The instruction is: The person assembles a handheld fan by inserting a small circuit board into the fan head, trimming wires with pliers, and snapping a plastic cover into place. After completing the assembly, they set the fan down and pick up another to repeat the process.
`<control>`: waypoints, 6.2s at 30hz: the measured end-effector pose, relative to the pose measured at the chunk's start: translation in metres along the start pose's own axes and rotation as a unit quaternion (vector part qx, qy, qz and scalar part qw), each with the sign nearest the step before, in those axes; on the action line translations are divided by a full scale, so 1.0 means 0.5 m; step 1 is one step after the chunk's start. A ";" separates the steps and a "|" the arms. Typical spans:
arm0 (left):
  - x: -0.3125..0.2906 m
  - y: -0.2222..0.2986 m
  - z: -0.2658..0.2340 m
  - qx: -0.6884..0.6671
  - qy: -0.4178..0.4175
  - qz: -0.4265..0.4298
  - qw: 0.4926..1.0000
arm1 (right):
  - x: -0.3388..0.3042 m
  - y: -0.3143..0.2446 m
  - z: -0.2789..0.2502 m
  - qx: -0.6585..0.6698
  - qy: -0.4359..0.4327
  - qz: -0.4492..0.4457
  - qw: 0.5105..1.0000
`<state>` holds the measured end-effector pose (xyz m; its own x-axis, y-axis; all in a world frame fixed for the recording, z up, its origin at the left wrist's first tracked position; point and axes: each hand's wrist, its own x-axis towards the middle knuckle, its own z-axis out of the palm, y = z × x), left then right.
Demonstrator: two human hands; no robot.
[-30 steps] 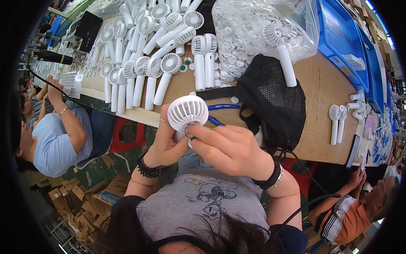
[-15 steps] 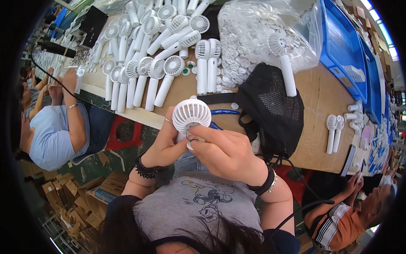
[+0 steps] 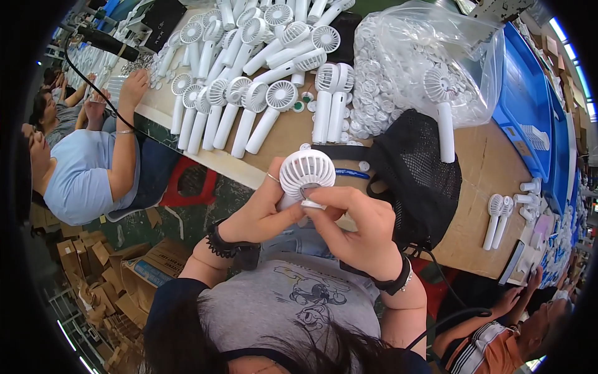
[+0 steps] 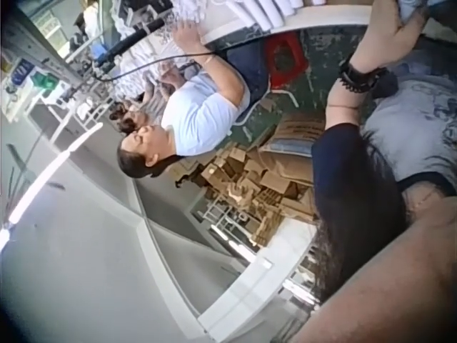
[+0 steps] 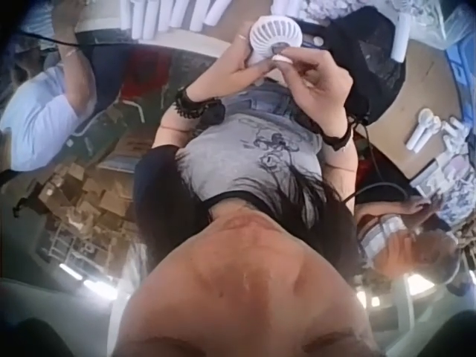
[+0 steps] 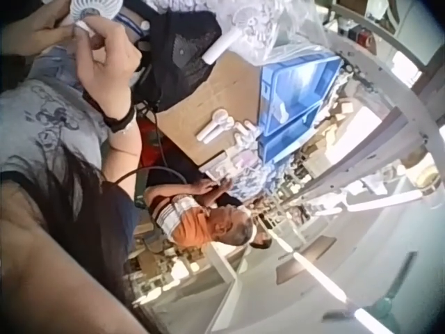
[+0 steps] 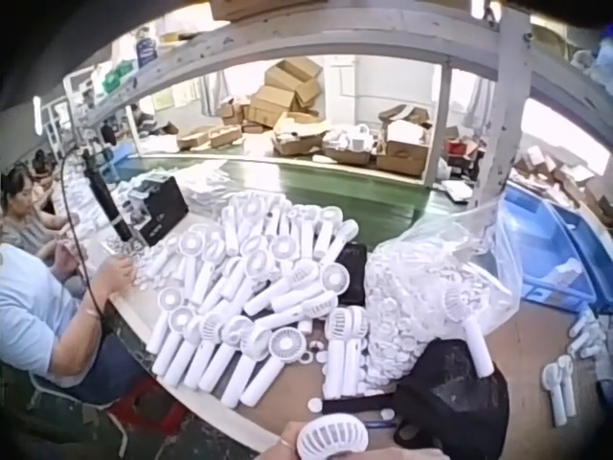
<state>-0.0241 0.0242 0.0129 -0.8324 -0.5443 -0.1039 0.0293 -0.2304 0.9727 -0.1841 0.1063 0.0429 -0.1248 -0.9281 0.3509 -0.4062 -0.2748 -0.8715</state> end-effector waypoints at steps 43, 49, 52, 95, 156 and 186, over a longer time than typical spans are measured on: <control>0.010 -0.002 -0.005 0.082 -0.003 0.096 0.992 | 0.026 -0.015 -0.021 -0.049 0.018 0.016 0.998; 0.006 -0.016 -0.006 0.058 0.007 0.099 0.993 | 0.019 -0.028 -0.013 -0.085 0.015 -0.010 0.996; 0.004 -0.018 -0.005 0.053 0.005 0.105 0.993 | 0.016 -0.034 -0.012 -0.101 0.020 -0.059 0.993; 0.009 -0.023 0.003 -0.026 -0.062 0.114 0.991 | -0.009 -0.020 -0.015 -0.190 0.015 -0.190 0.963; 0.007 -0.021 0.006 -0.018 -0.052 0.119 0.991 | -0.016 0.006 -0.012 -0.166 -0.002 -0.248 0.954; 0.003 -0.020 0.002 0.074 -0.045 0.111 0.990 | -0.011 -0.014 -0.020 -0.088 0.038 -0.126 0.987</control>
<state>-0.0261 0.0265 0.0032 -0.8611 -0.4918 0.1286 0.1412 0.0116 0.9899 -0.1895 0.1159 0.0505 -0.0644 -0.8124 0.5796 -0.5838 -0.4404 -0.6821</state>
